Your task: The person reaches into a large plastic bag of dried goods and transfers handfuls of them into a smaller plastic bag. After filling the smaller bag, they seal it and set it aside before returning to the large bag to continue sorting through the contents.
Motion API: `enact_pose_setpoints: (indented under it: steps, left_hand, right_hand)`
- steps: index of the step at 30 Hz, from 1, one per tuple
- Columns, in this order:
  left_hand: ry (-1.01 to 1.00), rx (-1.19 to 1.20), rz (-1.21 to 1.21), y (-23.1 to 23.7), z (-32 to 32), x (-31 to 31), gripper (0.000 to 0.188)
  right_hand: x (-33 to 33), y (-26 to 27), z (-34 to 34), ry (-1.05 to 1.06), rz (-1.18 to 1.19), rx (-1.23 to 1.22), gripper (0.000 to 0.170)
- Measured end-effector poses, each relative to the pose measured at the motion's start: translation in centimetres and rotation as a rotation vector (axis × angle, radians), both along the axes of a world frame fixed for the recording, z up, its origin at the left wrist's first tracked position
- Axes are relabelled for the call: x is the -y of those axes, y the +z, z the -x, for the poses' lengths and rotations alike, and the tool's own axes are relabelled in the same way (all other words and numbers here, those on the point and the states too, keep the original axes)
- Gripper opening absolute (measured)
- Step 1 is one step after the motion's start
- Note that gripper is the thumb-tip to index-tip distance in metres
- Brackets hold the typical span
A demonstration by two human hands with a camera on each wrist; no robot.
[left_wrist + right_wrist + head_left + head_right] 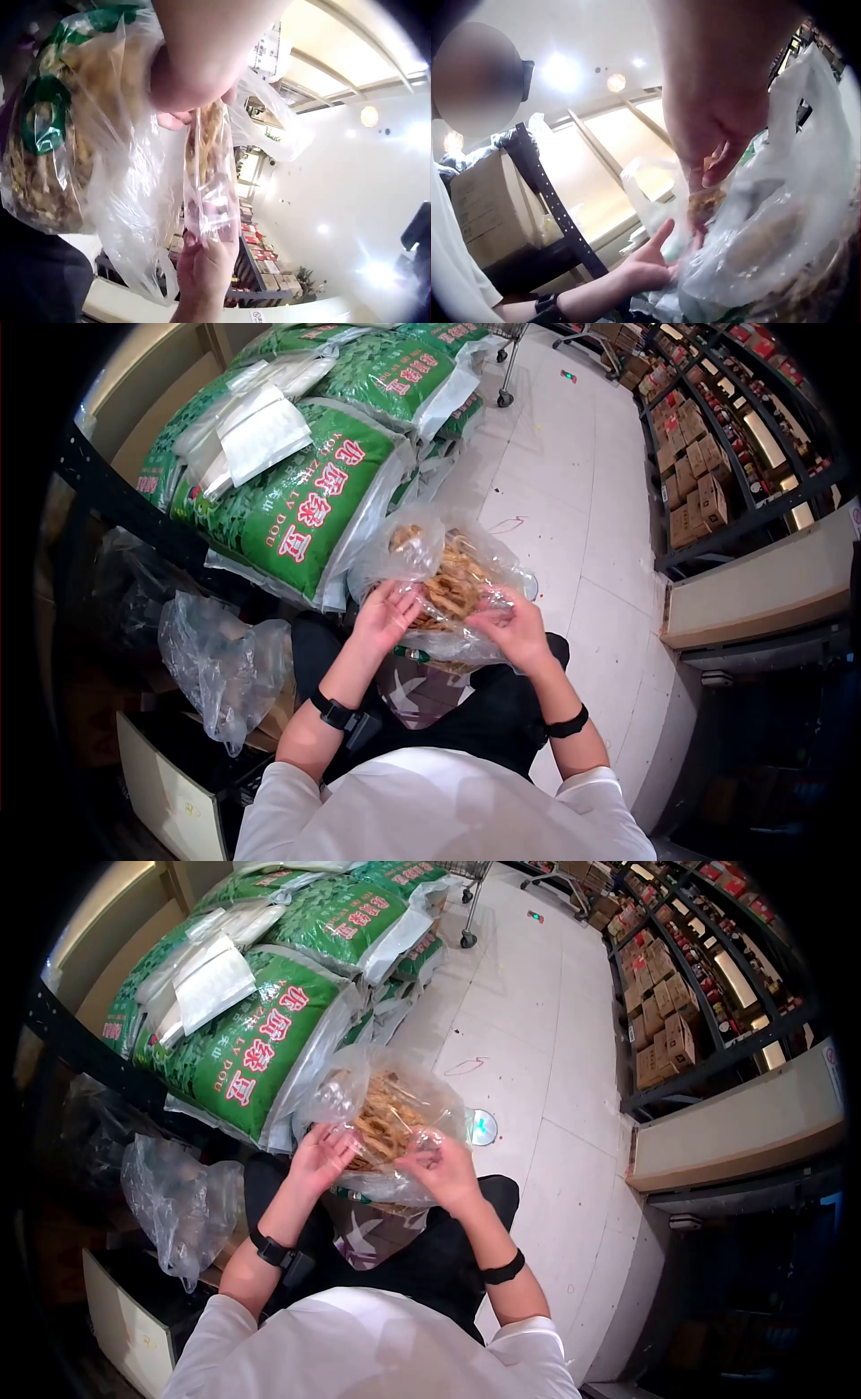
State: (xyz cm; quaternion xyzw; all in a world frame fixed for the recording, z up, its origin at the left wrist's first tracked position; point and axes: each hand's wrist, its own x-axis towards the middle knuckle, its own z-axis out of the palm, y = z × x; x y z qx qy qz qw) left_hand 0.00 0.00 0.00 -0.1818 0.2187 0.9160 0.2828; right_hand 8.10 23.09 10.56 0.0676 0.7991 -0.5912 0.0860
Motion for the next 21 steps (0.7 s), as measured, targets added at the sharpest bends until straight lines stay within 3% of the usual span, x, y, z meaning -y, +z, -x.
enact_pose_setpoints:
  steps: [3,5,10,13,16,18,21]
  left_hand:
    - [-0.105,-0.017,0.079,2.9,-2.0,-2.1,0.031]
    - [-0.202,-0.009,0.317,4.3,-2.2,-3.4,0.029]
    - [-0.102,-0.083,0.452,3.8,-2.5,-3.7,0.026]
    - [-0.090,-0.117,0.496,3.4,-2.7,-3.2,0.025]
    - [-0.094,-0.136,0.477,2.6,-2.7,-3.0,0.022]
    - [-0.098,-0.110,0.502,2.6,-2.8,-3.2,0.022]
    - [-0.194,-0.124,0.516,2.9,-3.0,-3.3,0.026]
  right_hand:
    - [2.0,-0.9,-1.2,-0.050,0.087,-0.096,0.052]
    - [2.7,-2.0,-0.9,-0.063,0.038,-0.123,0.054]
    - [3.1,-2.5,-1.7,-0.115,0.072,-0.192,0.056]
    - [2.9,-1.5,-2.6,-0.113,-0.032,-0.280,0.056]
    - [2.3,-1.2,-3.2,-0.156,-0.176,-0.310,0.044]
    - [1.6,-1.6,-2.9,-0.052,-0.292,-0.311,0.029]
    - [2.1,-1.5,-2.5,-0.084,-0.313,-0.321,0.020]
